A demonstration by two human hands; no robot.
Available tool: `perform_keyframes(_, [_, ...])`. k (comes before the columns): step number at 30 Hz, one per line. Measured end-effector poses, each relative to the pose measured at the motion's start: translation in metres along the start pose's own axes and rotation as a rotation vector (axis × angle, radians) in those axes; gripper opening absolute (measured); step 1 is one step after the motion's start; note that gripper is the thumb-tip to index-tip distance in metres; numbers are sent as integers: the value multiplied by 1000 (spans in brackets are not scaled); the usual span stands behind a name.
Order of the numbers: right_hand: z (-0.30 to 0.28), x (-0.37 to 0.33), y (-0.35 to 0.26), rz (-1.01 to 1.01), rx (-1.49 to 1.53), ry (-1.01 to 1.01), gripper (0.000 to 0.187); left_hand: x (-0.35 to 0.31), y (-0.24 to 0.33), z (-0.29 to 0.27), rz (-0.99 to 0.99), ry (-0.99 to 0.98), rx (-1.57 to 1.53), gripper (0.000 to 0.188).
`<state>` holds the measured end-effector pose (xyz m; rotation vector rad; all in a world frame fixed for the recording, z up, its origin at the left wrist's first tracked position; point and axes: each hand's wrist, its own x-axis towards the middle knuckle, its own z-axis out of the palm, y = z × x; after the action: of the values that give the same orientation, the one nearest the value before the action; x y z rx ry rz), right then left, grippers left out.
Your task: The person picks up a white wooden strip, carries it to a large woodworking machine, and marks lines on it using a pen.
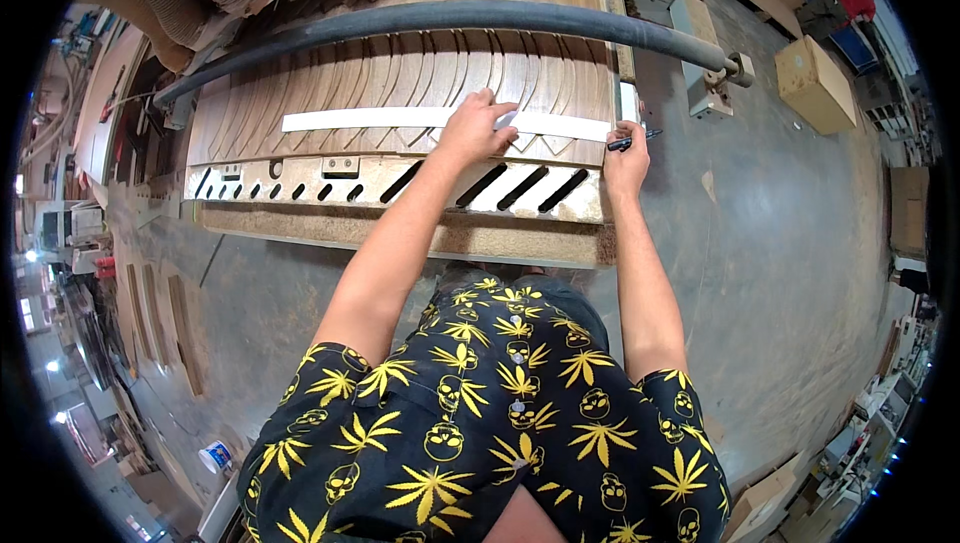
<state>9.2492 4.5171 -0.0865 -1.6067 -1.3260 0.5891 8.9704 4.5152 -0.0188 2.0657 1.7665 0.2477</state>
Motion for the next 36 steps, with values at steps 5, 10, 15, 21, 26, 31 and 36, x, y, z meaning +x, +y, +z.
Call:
perform_keyframes(5, [0, 0, -4, -3, -38, 2, 25, 6, 17, 19, 77, 81, 50, 46])
perform_keyframes(10, [-1, -1, -9, 15, -34, 2, 23, 8, 18, 27, 63, 122, 63, 42])
perform_keyframes(15, [-3, 2, -8, -28, -76, -1, 20, 7, 24, 24, 29, 100, 51, 41])
perform_keyframes(21, [-5, 2, -9, -12, -78, -38, 17, 8, 22, 29, 29, 127, 73, 41])
perform_keyframes(26, [-4, 0, -10, -24, -94, -24, 17, 7, 24, 28, 31, 155, 42, 40])
perform_keyframes(31, [-5, -1, -15, -29, -105, -30, 17, 6, 29, 26, -11, 115, 56, 41])
perform_keyframes(36, [-5, 0, -13, -24, -112, -26, 17, 7, 33, 29, -1, 128, 79, 39])
